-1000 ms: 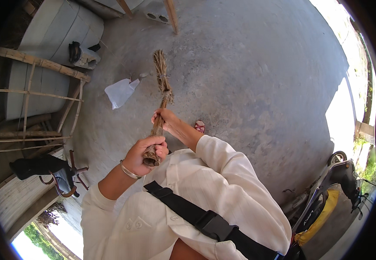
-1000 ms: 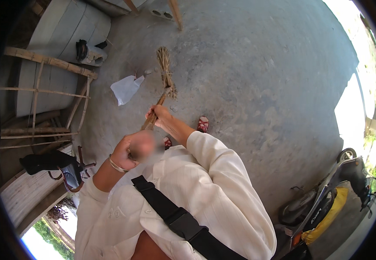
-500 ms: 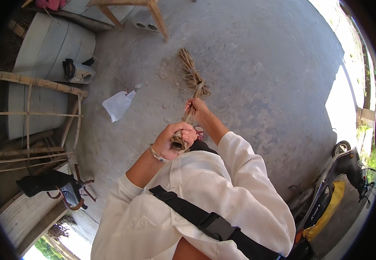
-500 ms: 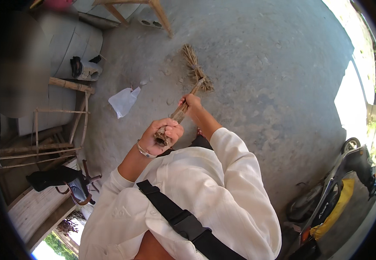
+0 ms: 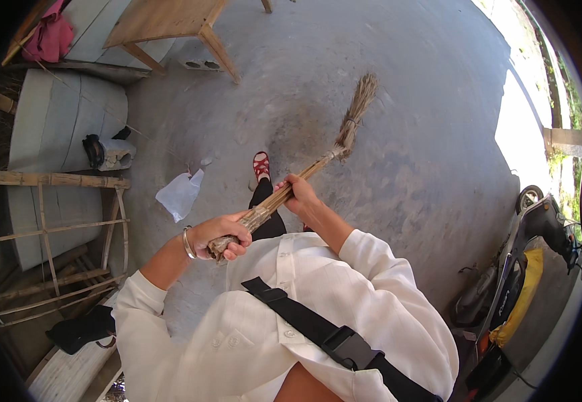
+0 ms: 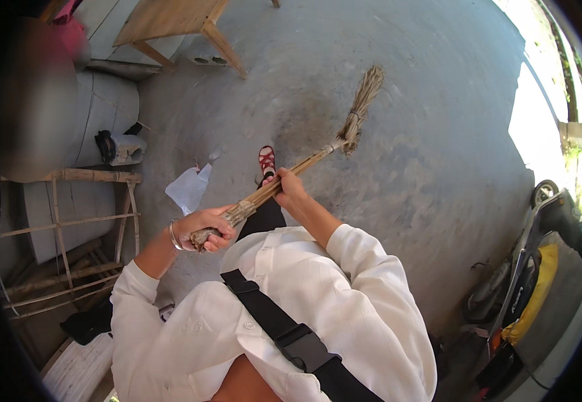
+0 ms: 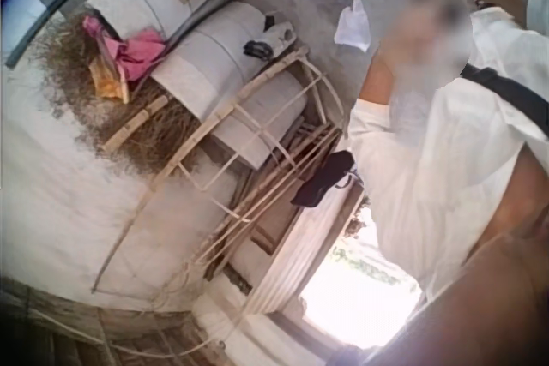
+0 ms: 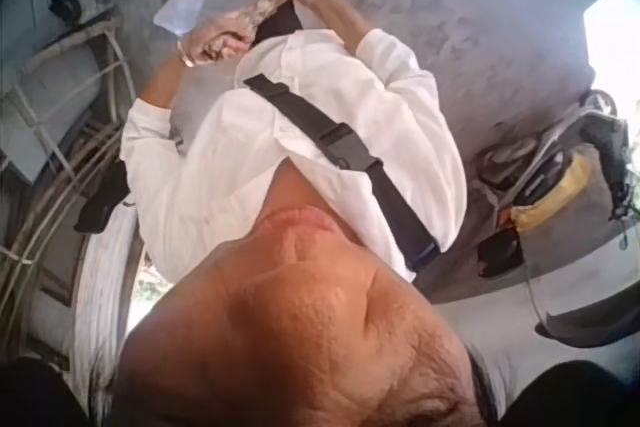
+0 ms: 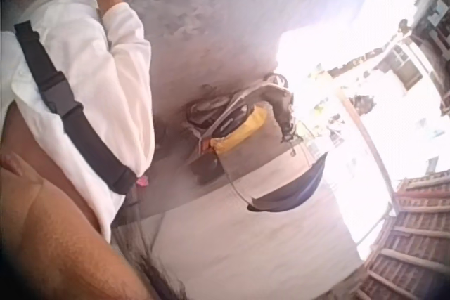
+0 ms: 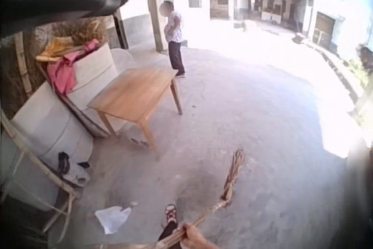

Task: The person sweeps a concrete floor using a traditional straw broom. They move around a wooden table and a pink plastic chair, sweeping debris towards the edge of the covered area. The person finishes by leaning the broom against a large stone millstone.

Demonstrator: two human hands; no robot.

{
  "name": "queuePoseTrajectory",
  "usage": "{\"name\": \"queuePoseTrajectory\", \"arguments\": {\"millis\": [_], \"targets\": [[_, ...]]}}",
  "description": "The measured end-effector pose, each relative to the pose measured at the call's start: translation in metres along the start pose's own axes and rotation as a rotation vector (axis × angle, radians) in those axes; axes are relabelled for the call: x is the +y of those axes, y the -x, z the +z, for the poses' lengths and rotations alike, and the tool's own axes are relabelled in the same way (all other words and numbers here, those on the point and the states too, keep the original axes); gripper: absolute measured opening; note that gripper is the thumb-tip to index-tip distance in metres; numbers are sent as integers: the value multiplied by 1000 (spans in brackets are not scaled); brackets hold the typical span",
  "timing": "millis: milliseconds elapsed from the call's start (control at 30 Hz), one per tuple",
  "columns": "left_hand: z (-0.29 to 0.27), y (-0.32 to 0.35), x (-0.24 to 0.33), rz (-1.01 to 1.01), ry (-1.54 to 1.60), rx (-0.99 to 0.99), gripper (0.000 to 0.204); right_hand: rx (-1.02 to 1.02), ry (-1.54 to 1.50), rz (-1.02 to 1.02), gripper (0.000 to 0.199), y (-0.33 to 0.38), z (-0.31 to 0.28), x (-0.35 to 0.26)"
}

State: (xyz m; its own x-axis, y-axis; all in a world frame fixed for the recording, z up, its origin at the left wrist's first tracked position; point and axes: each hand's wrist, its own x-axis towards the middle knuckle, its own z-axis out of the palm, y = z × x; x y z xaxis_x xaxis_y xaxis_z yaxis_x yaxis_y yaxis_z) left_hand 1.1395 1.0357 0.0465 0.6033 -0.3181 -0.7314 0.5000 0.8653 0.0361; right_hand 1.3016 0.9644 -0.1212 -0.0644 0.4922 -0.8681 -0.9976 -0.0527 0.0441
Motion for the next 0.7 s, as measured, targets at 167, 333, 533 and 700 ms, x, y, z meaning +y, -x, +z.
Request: {"name": "queuePoseTrajectory", "arguments": {"millis": [167,333,533,700], "targets": [[-40,-1,101,-255,-60,-51,56,232,-199,-36,6,-59,19,11],[-71,-4,184,-386,-138,66,46,353,-359,24,6,-138,59,21],[-86,24,282,-305,-369,94,51,272,-444,-33,7,-187,172,-4],[-52,4,331,-147,-734,162,64,25,-524,-174,11,-205,220,-77]]}}
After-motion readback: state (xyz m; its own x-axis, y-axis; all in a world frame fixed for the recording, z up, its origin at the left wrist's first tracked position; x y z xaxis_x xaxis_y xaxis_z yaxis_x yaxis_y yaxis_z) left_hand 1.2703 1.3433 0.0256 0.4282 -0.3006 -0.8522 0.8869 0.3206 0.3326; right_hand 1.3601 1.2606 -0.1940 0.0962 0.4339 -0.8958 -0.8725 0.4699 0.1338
